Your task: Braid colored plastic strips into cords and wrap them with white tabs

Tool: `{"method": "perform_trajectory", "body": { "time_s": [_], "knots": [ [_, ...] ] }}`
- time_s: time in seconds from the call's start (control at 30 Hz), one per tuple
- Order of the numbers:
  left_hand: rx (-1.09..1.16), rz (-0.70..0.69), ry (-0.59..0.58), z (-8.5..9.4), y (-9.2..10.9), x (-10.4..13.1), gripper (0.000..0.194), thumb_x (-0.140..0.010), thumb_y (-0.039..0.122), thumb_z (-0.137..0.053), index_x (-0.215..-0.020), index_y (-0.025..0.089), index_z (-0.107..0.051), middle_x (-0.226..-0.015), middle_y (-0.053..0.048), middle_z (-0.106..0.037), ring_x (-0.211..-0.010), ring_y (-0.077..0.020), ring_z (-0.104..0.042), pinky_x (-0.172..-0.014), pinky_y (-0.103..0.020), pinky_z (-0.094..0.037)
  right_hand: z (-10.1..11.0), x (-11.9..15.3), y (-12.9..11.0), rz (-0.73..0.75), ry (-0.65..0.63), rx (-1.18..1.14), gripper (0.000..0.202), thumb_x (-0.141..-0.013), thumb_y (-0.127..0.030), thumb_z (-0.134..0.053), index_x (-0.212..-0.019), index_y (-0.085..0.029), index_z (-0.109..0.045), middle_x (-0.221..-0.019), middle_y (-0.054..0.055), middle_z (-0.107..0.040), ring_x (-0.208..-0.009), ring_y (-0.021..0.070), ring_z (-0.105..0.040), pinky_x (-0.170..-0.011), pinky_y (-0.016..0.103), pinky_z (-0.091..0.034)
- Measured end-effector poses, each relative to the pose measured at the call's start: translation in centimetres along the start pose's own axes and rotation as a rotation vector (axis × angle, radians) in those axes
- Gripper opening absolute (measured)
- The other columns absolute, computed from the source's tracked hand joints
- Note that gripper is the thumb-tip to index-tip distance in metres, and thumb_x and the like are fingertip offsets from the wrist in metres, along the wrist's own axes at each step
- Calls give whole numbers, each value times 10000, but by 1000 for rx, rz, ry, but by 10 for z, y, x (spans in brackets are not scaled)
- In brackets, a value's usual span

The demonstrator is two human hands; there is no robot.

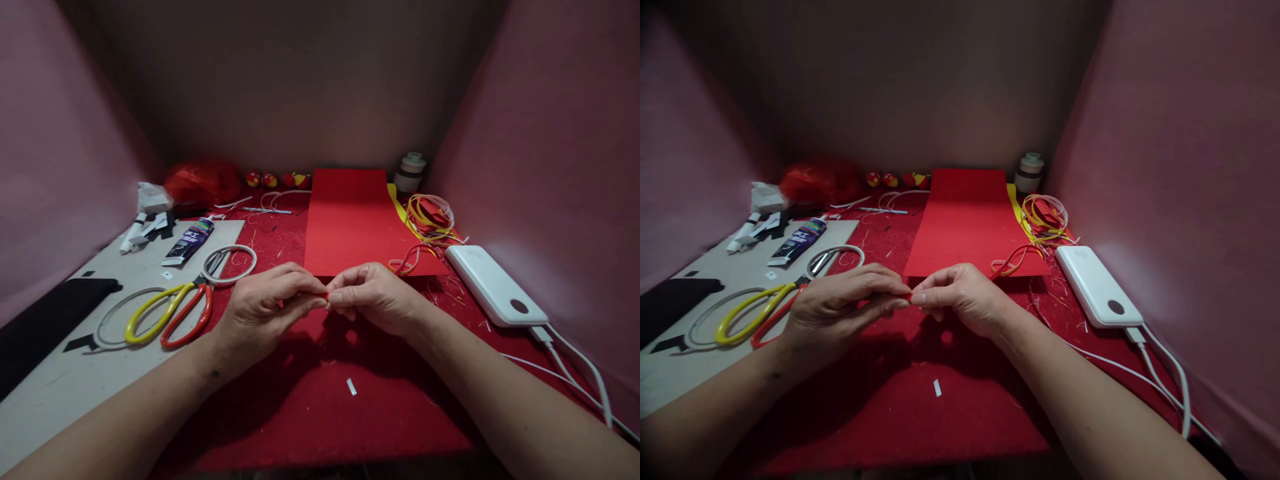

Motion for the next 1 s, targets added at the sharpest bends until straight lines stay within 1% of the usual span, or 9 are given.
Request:
{"method": "perform_trajectory", "body": {
  "time_s": [0.2, 0.3, 0.43, 0.53, 0.63, 0.73, 0.8, 0.87, 1.0],
  "knots": [
    [250, 126, 78, 2, -8, 1, 38, -771, 157, -659, -807, 149, -668, -740, -14, -612, -595, -75, -542, -555, -194, -440, -4, 0, -2, 6, -22, -85, 114, -628, -202, -738, -697, -118, -703, -565, 1, -588, -481, 67, -456, -500, 223, -321],
    [287, 161, 101, 0, -13, 2, 45, -760, 144, -669, -802, 161, -667, -757, -9, -615, -615, -74, -540, -567, -192, -441, -5, 0, -2, 5, -15, -96, 121, -625, -209, -739, -694, -117, -702, -578, 4, -593, -490, 69, -456, -506, 225, -321],
    [308, 187, 89, -2, -17, 2, 46, -763, 139, -663, -791, 175, -672, -763, -2, -608, -646, -78, -546, -598, -193, -450, -3, 0, 1, 12, 3, -96, 123, -615, -207, -745, -687, -119, -697, -579, 2, -593, -489, 68, -445, -506, 228, -306],
    [303, 171, 94, 0, -17, 1, 34, -763, 149, -663, -782, 177, -666, -816, -15, -608, -745, -107, -577, -645, -209, -469, -2, 0, -1, 48, 2, -57, 124, -632, -220, -745, -701, -130, -695, -563, -10, -578, -496, 69, -442, -514, 229, -302],
    [182, 99, 65, 1, -13, -1, 27, -781, 148, -638, -802, 162, -649, -819, -26, -607, -757, -117, -585, -640, -216, -474, 0, 1, -5, 75, 33, 28, 110, -660, -228, -723, -698, -130, -691, -547, -19, -559, -499, 70, -435, -525, 232, -309],
    [-76, -57, 19, -3, -3, -1, 58, -814, 116, -584, -851, 136, -624, -806, -39, -622, -736, -109, -587, -659, -215, -474, 4, 2, -8, 59, 100, 153, 94, -667, -217, -697, -686, -126, -686, -524, -26, -537, -490, 69, -420, -523, 235, -309],
    [-222, -137, 13, -7, 2, 1, 66, -830, 111, -555, -868, 124, -607, -819, -52, -633, -741, -110, -593, -668, -212, -477, 5, 1, -7, 34, 127, 208, 96, -663, -219, -689, -682, -125, -682, -518, -26, -533, -484, 71, -416, -512, 236, -304],
    [-315, -165, 16, -10, 3, 3, 69, -847, 128, -532, -868, 129, -597, -816, -51, -639, -728, -109, -598, -659, -208, -480, 6, 1, -6, 13, 140, 233, 99, -657, -222, -688, -672, -125, -676, -522, -22, -537, -482, 73, -416, -507, 238, -304],
    [-389, -155, 9, -15, 0, 4, 96, -863, 171, -509, -859, 137, -598, -817, -46, -638, -711, -111, -604, -635, -202, -482, 6, 0, -4, 4, 143, 249, 126, -648, -249, -701, -654, -128, -670, -535, -13, -546, -489, 75, -419, -517, 242, -315]
  ]
}}
Point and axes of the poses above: each hand's wrist, its own x-axis away from the middle knuckle, its own z-axis out of the back of the hand, y = z × x, the point moved 8 cm from there along -x, towards the middle knuckle
